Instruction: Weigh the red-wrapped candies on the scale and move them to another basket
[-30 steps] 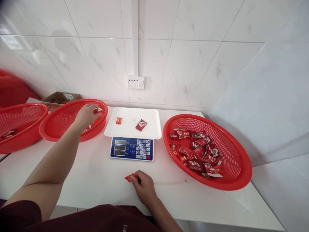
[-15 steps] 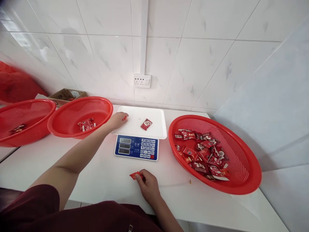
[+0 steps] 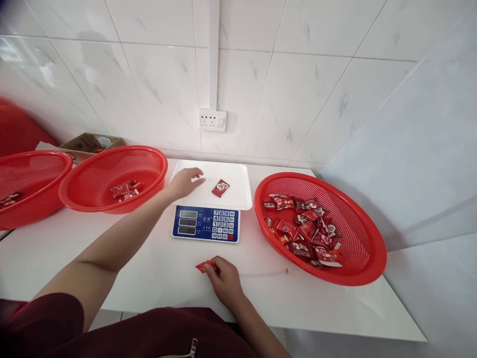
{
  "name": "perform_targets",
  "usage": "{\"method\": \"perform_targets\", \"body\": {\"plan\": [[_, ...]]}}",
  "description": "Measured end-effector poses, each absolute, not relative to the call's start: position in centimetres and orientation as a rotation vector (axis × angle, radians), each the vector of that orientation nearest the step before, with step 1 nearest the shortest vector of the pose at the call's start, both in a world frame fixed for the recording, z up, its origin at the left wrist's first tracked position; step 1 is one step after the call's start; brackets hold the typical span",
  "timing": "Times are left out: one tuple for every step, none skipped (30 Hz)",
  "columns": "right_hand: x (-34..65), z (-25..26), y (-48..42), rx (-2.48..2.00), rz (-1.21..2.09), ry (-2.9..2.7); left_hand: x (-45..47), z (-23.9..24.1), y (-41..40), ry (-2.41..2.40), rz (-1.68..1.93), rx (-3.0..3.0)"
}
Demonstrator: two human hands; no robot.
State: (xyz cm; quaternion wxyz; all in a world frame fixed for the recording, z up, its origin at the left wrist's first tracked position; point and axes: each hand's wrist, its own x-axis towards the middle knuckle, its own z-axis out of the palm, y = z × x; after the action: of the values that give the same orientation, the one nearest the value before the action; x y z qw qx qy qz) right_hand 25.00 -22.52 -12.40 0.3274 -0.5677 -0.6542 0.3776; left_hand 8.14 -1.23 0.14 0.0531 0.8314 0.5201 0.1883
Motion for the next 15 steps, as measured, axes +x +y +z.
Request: {"method": "perform_targets", "body": {"plan": [[25.0,-12.5,-22.5,-1.493,0.979,-1.712,10.0,-0.4,-1.3,1.527,0.53,2.563],[25.0,-12.6,-22.6,-1.497,0.975,-1.707,11.7,-0.9,-1.3,1.492,0.498,2.585],[25.1,-12.7,-22.6,-1.497,0.975,-1.699,13.1,-1.2,-1.3,1.467,0.466,2.605],[25.1,-12.8,-22.6,-1.497,0.977,-1.688,14.3,-1.5,-1.3,1.452,0.447,2.615],[25.1,-12.8,-22.7,-1.496,0.98,-1.675,15.1,-1.6,-1.3,1.436,0.427,2.624],[25.1,-12.8,-22.7,-1.493,0.986,-1.663,15.7,-1.7,-1.4,1.418,0.412,2.631],[25.2,-12.8,-22.7,-1.489,0.993,-1.654,15.9,-1.7,-1.4,1.399,0.404,2.638],[25.2,-12.8,-22.8,-1.485,1.001,-1.651,15.9,-1.6,-1.5,1.382,0.403,2.644],[25.2,-12.8,-22.8,-1.478,1.009,-1.653,15.6,-1.4,-1.5,1.37,0.408,2.649],[25.2,-12.7,-22.8,-1.469,1.018,-1.659,15.0,-1.1,-1.6,1.367,0.429,2.654],[25.2,-12.6,-22.7,-1.462,1.023,-1.666,14.1,-0.6,-1.6,1.384,0.473,2.652],[25.2,-12.5,-22.7,-1.458,1.024,-1.675,12.9,-0.1,-1.6,1.425,0.54,2.642],[25.2,-12.4,-22.7,-1.455,1.024,-1.682,11.3,0.5,-1.6,1.489,0.628,2.62],[25.2,-12.4,-22.7,-1.451,1.027,-1.687,9.4,1.1,-1.6,1.583,0.738,2.577],[25.2,-12.3,-22.6,-1.446,1.032,-1.691,7.3,1.7,-1.6,1.695,0.829,2.521]]}}
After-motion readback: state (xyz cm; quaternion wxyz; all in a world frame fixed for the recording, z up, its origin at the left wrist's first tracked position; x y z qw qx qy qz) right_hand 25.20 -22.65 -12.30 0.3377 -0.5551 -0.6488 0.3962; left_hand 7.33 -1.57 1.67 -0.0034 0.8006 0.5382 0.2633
